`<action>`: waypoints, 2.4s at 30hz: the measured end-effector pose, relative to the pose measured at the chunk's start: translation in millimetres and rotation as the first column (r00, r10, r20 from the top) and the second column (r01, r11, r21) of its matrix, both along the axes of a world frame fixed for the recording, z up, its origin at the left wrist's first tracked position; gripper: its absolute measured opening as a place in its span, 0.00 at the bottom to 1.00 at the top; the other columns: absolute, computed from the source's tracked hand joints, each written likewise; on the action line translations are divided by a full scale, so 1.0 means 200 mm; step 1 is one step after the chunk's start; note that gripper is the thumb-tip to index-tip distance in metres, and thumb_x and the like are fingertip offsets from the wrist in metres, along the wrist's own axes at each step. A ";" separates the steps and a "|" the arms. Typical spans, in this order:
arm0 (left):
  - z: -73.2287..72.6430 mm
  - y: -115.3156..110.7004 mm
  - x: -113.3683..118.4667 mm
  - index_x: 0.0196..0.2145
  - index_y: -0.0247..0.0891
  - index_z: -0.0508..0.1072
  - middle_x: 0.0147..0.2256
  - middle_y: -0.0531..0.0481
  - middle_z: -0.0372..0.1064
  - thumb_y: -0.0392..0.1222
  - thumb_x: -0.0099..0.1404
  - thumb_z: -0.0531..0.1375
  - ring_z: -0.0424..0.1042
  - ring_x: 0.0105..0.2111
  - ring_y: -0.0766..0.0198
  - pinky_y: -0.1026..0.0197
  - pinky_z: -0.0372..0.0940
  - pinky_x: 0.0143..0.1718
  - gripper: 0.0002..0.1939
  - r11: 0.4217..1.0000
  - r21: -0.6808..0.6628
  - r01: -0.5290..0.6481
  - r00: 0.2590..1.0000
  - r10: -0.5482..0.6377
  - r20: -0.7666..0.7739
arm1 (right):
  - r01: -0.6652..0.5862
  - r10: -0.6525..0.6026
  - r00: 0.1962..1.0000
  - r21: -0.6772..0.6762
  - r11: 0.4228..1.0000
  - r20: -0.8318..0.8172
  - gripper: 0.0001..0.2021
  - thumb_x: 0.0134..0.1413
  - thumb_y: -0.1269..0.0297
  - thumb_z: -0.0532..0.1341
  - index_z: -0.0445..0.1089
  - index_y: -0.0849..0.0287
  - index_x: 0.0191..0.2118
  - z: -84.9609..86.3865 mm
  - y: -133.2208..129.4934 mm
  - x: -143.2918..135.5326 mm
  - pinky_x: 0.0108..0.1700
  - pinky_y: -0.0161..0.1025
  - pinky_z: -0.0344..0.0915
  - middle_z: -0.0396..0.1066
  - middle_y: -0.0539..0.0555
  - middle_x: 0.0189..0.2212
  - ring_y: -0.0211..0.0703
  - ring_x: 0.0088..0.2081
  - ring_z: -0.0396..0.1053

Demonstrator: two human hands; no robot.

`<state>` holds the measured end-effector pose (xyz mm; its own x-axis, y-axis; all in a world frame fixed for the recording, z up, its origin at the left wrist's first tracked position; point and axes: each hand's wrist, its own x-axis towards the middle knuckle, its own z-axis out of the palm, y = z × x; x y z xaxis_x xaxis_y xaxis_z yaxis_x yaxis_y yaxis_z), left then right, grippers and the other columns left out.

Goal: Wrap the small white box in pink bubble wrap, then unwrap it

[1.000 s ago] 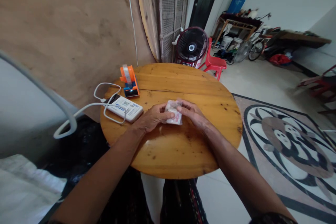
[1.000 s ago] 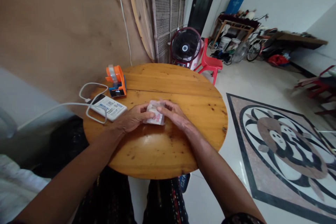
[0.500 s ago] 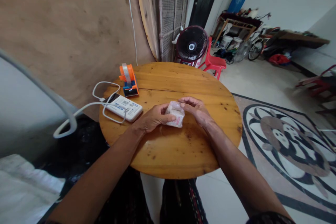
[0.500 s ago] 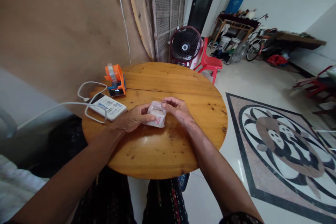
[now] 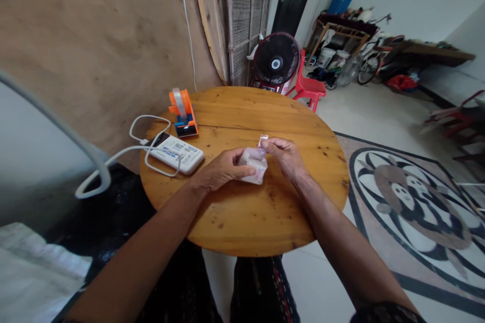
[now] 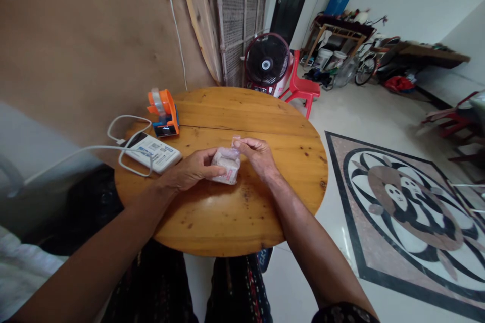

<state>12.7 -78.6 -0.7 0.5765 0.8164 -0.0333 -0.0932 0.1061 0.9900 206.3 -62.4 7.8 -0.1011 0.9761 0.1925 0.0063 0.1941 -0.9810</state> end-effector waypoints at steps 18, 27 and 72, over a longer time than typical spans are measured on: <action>0.00 0.00 -0.01 0.45 0.37 0.75 0.40 0.48 0.76 0.44 0.53 0.68 0.73 0.36 0.62 0.61 0.65 0.40 0.22 0.997 -0.036 -0.072 0.997 0.072 0.000 | -0.022 0.016 0.998 0.079 0.997 0.067 0.09 0.43 0.56 0.70 0.77 0.53 0.31 0.02 -0.03 0.01 0.43 0.40 0.66 0.76 0.49 0.30 0.39 0.34 0.71; 0.01 0.00 -0.02 0.49 0.39 0.74 0.43 0.48 0.75 0.44 0.54 0.68 0.73 0.39 0.61 0.60 0.64 0.43 0.24 0.998 -0.028 -0.057 0.998 0.057 0.013 | 0.038 -0.080 0.988 0.291 0.956 0.133 0.03 0.49 0.61 0.68 0.77 0.53 0.29 0.01 -0.03 0.04 0.42 0.40 0.66 0.75 0.48 0.29 0.39 0.33 0.71; -0.03 0.03 -0.05 0.39 0.36 0.74 0.32 0.52 0.70 0.49 0.57 0.67 0.70 0.31 0.66 0.59 0.68 0.39 0.17 0.976 -0.202 -0.083 0.973 0.123 0.195 | -0.416 -0.271 0.619 0.601 0.682 0.737 0.12 0.60 0.63 0.58 0.75 0.51 0.48 0.09 -0.15 0.00 0.50 0.50 0.56 0.75 0.55 0.46 0.50 0.48 0.68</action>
<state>3.0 -71.7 -5.8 0.5004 0.8617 -0.0843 -0.3128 0.2707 0.9104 206.1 -91.6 26.2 -0.5969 0.5628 0.5717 0.5763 0.7966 -0.1825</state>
